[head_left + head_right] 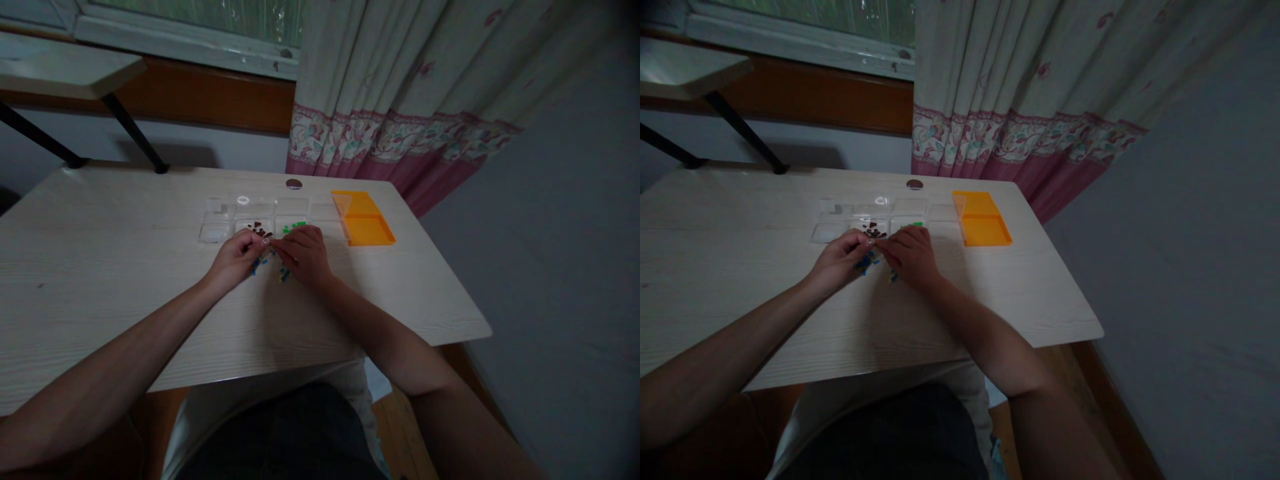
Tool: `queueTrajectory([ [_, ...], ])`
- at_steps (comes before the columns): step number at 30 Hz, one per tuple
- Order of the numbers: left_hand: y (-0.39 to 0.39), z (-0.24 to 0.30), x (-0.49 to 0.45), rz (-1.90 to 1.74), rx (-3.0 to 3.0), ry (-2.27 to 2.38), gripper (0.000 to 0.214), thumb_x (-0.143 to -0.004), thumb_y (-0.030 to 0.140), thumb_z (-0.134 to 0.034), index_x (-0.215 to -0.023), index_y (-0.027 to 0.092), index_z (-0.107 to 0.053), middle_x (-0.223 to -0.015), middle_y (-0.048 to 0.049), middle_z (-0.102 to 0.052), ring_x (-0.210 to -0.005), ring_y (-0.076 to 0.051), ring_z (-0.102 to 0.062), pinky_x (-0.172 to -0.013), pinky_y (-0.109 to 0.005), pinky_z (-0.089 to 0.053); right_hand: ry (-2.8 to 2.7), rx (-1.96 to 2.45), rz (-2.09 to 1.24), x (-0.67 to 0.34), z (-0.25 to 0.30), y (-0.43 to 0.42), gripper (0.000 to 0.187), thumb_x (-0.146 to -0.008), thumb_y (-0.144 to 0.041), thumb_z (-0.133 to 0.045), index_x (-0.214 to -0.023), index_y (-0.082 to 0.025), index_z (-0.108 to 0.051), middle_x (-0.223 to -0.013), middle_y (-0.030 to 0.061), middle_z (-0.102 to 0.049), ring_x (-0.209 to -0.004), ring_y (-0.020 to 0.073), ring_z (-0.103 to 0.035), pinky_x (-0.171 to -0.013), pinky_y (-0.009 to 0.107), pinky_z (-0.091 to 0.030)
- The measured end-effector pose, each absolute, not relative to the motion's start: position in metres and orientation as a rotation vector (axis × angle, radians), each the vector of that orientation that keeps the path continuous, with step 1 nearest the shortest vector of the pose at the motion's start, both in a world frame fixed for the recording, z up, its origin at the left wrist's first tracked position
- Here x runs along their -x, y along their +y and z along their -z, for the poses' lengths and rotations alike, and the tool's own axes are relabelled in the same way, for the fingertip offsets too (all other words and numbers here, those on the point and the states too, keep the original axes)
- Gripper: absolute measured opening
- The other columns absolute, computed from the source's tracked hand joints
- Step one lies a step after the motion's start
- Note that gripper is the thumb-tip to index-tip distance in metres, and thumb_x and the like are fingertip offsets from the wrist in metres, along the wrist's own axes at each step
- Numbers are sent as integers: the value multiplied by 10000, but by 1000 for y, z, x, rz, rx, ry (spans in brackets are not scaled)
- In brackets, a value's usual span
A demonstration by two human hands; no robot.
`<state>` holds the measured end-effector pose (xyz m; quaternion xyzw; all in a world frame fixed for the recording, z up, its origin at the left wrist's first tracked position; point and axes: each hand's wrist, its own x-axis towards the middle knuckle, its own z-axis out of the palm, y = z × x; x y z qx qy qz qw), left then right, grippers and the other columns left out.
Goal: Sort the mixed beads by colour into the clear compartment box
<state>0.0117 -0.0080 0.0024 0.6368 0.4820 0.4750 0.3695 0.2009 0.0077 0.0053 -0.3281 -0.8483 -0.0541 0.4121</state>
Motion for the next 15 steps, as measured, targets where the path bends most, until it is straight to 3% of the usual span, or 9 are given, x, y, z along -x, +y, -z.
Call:
queueTrajectory([
  [6, -7, 0, -11, -1218, -1684, 1213, 324, -886, 477, -581, -727, 197, -614, -730, -15, -519, -677, -143, -493, -599, -279, -417, -2169, 914, 32, -200, -8, 4, 204, -956, -343, -536, -1002, -304, -732, -869, 24, -689, -935, 189, -562, -907, 372, -386],
  [15, -6, -3, -8, -1242, -1884, 1219, 241, -902, 412, -582, -855, 204, -693, -828, -49, -583, -805, -177, -565, -723, -335, -481, -2113, 958, 7, -202, -7, 7, 213, -952, -338, -543, -1019, -292, -740, -896, 31, -704, -944, 194, -576, -920, 372, -401],
])
